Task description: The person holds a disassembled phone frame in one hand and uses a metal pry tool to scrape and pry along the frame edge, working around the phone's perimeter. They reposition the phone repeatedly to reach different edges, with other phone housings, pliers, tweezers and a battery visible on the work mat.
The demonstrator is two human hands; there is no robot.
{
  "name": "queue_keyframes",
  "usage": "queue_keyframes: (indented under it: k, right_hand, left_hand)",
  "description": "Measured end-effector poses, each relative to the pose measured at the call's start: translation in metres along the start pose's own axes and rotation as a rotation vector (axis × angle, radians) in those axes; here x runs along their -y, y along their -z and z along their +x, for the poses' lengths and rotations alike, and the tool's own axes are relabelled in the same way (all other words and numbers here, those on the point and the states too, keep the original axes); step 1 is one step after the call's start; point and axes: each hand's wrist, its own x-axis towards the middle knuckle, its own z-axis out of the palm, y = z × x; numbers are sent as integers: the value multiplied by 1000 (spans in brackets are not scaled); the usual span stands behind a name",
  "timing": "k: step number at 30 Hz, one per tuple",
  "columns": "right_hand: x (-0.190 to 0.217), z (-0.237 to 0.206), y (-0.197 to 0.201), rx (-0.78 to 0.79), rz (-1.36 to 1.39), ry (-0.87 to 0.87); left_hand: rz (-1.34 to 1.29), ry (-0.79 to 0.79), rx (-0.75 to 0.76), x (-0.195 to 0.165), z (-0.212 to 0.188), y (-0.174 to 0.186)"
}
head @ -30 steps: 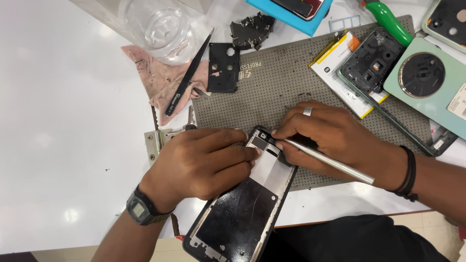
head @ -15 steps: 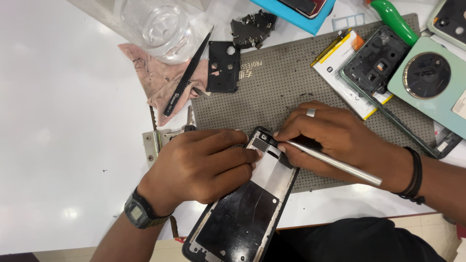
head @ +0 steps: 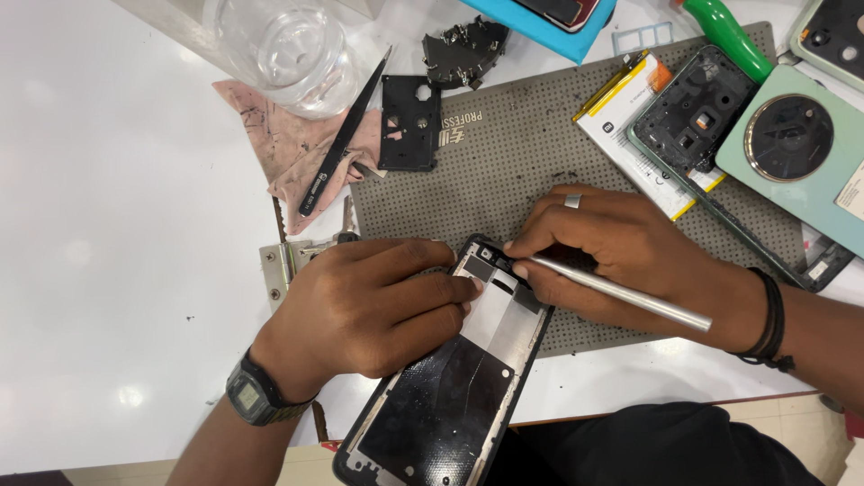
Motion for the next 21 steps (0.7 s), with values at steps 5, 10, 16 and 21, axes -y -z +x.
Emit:
queue_keyframes:
  k: [5,10,16,21]
  right_hand:
    - [1,1,3,29,37,-67]
    - [1,2,4,21,28,-40]
    - [2,3,4,10,15,-38]
    - [3,4,4,19,22,-70]
  left_hand:
    - [2,7,8,-1,0,0]
    - [1,14,4,-1,0,0]
    - [5,13,-1,-1,-1,-3]
    - [6,13,2,-1,-1,-3]
